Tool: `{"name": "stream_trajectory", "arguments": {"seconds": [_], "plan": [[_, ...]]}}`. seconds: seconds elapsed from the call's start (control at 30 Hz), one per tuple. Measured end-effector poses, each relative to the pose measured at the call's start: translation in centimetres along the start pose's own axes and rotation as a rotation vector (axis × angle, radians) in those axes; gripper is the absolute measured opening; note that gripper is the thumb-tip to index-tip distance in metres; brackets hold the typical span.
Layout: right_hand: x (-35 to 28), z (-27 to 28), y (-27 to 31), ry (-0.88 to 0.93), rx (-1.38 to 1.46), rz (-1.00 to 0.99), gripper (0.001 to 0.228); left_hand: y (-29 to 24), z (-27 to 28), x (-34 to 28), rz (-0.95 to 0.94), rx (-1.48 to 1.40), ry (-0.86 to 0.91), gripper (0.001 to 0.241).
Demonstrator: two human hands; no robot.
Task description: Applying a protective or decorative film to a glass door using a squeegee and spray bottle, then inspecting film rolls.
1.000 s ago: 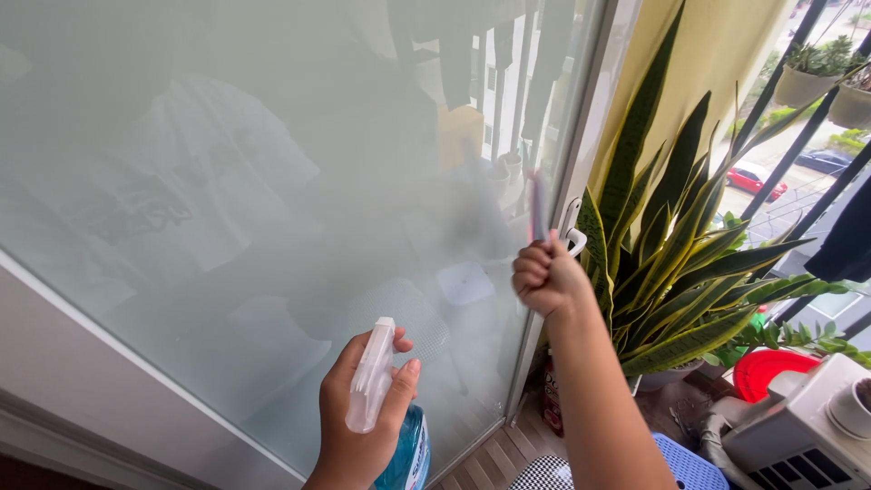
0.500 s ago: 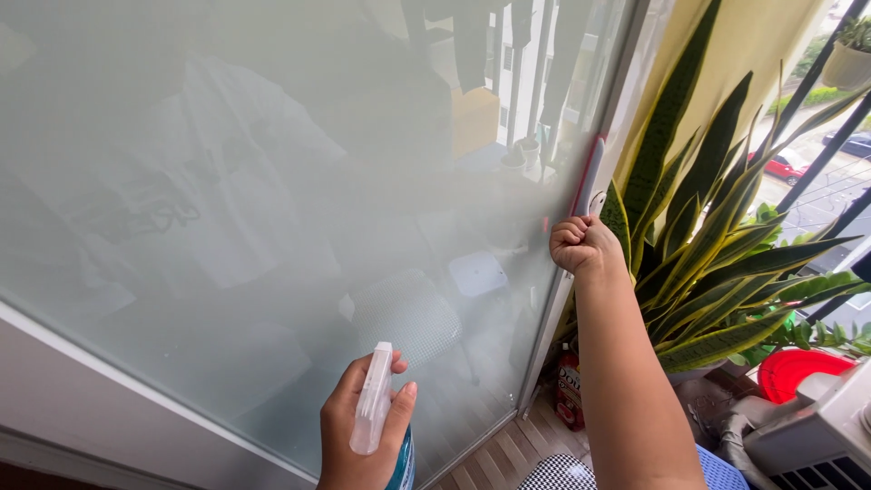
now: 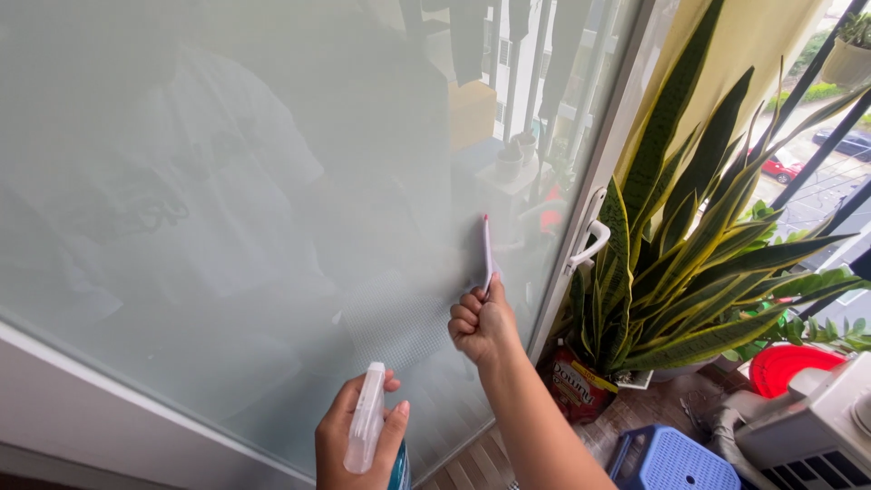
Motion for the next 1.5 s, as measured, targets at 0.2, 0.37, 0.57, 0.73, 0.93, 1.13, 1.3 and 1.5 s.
{"name": "stream_trajectory", "arguments": {"seconds": [0.2,0.37,0.57,0.73,0.93,1.13,1.3,1.5], "plan": [[-7.4,-0.1,4.2,0.030,-0.328,0.466,0.052,0.5,3.1,-1.8,0.080,-0.037,-0.067,0.037],[-12.6,-0.7,1.0,0.139,-1.128,0.910,0.048,1.4,7.6,-3.3,-0.023,-0.076,-0.145,0.031],[-15.2,-8.0,-11.6,0.523,-2.065,1.197,0.053,3.1,12.3,-4.6,-0.035,-0.057,-0.215,0.029],[-16.1,-11.2,-18.9,0.611,-2.162,1.246,0.050,3.3,15.1,-4.9,-0.073,-0.036,-0.232,0.024],[-16.7,-12.8,-23.1,0.671,-2.129,1.328,0.046,3.1,16.9,-5.1,-0.119,-0.024,-0.245,0.025],[-16.6,-12.6,-24.4,0.581,-2.103,1.444,0.050,3.0,17.6,-5.3,-0.108,-0.017,-0.256,0.027],[-13.1,-10.8,-20.6,0.342,-2.178,1.352,0.049,3.5,17.2,-5.1,-0.053,-0.065,-0.268,0.029],[-9.9,-6.3,-4.6,-0.233,-2.231,0.887,0.052,2.5,16.5,-5.1,-0.080,-0.034,-0.256,0.024]]}}
Point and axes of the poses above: each hand's wrist, its own x-axis towards the middle knuckle, its own z-axis out of the back of the hand, y = z × x, the point moved 10 cm from there along x, towards the middle knuckle, and after that the axes turned 3 degrees about -z, right-handed, at the moved point
